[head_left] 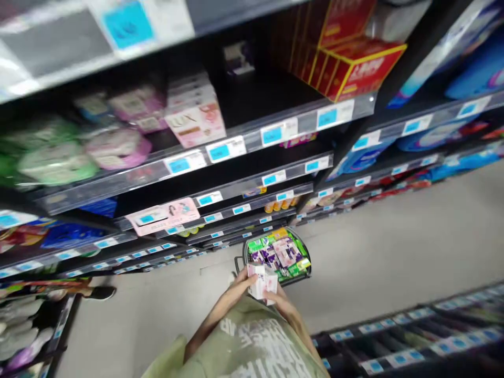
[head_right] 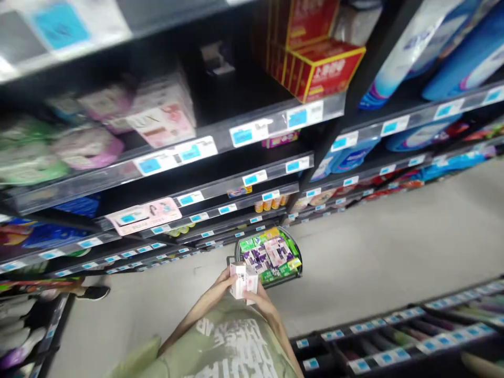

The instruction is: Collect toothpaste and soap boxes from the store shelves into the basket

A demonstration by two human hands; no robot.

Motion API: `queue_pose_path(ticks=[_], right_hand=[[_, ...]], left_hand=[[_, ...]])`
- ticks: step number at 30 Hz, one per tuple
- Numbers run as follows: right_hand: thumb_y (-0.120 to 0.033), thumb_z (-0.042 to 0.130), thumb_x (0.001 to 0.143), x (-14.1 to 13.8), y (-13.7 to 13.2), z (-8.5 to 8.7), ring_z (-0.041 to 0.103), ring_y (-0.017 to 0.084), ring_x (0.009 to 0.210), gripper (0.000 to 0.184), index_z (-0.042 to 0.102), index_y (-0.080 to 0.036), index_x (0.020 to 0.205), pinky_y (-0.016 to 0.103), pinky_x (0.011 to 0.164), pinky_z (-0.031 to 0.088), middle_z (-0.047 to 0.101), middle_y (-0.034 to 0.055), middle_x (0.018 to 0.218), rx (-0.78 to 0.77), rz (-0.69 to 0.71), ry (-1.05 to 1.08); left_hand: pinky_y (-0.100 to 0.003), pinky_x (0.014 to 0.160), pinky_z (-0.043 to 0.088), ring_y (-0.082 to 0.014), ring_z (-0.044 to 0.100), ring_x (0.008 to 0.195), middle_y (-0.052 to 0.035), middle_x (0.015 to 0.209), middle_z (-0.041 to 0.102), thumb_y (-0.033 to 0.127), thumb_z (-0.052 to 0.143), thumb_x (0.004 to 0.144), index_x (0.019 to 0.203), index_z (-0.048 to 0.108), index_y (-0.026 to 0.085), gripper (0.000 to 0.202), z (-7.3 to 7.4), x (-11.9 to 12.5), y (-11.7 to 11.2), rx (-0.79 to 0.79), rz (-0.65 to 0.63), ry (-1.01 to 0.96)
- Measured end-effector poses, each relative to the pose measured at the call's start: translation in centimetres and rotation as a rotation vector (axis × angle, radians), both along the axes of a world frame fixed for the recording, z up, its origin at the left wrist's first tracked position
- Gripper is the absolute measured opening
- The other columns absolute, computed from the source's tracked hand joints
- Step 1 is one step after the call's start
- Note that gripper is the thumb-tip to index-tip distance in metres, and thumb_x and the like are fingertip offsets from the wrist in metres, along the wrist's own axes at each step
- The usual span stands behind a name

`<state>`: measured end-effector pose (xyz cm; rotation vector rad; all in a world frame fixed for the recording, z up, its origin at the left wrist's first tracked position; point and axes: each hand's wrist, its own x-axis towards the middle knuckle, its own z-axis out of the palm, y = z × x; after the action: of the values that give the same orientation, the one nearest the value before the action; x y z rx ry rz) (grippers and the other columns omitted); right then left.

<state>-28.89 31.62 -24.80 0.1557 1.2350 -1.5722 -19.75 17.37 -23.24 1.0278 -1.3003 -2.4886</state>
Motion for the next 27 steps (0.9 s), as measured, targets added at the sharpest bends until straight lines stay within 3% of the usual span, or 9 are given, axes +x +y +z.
queue_pose_path(ticks=[4,7,10,14,17,21,27], right_hand=[[-0.046,0.090,0.052,-0.5,-2.6,3.5,0.070,0.035,0.097,0.058,0.071,-0.023,0.101,0.046,0.087,0.052,0.078,0.0071,0.097,-0.017,0.048,0.187],[-0.048,0.091,0.052,-0.2,-4.3,5.0,0.070,0.035,0.100,0.057,0.071,-0.024,0.100,0.045,0.089,0.053,0.078,0.0069,0.099,-0.036,0.018,0.287],[-0.052,0.090,0.056,0.8,-5.3,5.6,0.071,0.034,0.097,0.058,0.070,-0.027,0.105,0.044,0.084,0.055,0.078,0.0082,0.105,-0.067,-0.030,0.231],[-0.056,0.085,0.061,2.2,-5.5,5.9,0.071,0.032,0.084,0.058,0.069,-0.030,0.111,0.039,0.063,0.053,0.077,0.0085,0.102,-0.185,0.032,0.104],[-0.057,0.079,0.067,3.3,-5.0,6.2,0.068,0.028,0.075,0.067,0.064,-0.029,0.126,0.034,0.056,0.047,0.076,0.0081,0.102,-0.309,0.136,-0.003],[-0.062,0.080,0.058,4.5,-4.4,6.5,0.060,0.023,0.059,0.087,0.063,-0.023,0.133,0.035,0.057,0.045,0.074,0.0070,0.083,-0.394,0.354,-0.082],[-0.069,0.075,0.050,5.0,-4.9,7.8,0.061,0.027,0.059,0.102,0.059,-0.025,0.141,0.040,0.055,0.048,0.071,0.0056,0.077,-0.342,0.434,0.010]], left_hand=[[-0.037,0.098,0.046,-0.0271,0.063,0.111,-0.0085,0.117,0.071,0.031,0.089,0.068,0.126,0.065,0.023,0.064,2.9,0.8,-1.0,-0.098,0.073,0.121],[-0.036,0.098,0.046,-0.0263,0.064,0.111,-0.0084,0.118,0.073,0.022,0.090,0.063,0.123,0.066,0.023,0.064,4.2,1.7,-2.1,-0.071,0.201,0.193],[-0.035,0.089,0.050,-0.0257,0.067,0.103,-0.0089,0.116,0.074,0.027,0.085,0.066,0.126,0.065,0.021,0.064,5.6,2.9,-3.1,0.125,0.339,0.289],[-0.036,0.072,0.053,-0.0232,0.069,0.083,-0.0109,0.105,0.075,0.047,0.069,0.082,0.139,0.057,0.017,0.066,8.2,4.6,-4.7,0.372,0.453,0.420],[-0.034,0.068,0.051,-0.0209,0.067,0.078,-0.0091,0.100,0.073,0.052,0.066,0.086,0.141,0.054,0.016,0.067,10.4,5.6,-5.9,0.426,0.521,0.492],[-0.033,0.071,0.049,-0.0191,0.063,0.079,-0.0077,0.101,0.071,0.056,0.066,0.085,0.133,0.062,0.020,0.060,12.8,6.4,-7.1,0.451,0.597,0.586],[-0.032,0.073,0.045,-0.0191,0.058,0.081,-0.0085,0.105,0.069,0.061,0.059,0.088,0.130,0.064,0.021,0.058,14.1,6.3,-8.0,0.375,0.663,0.602]])
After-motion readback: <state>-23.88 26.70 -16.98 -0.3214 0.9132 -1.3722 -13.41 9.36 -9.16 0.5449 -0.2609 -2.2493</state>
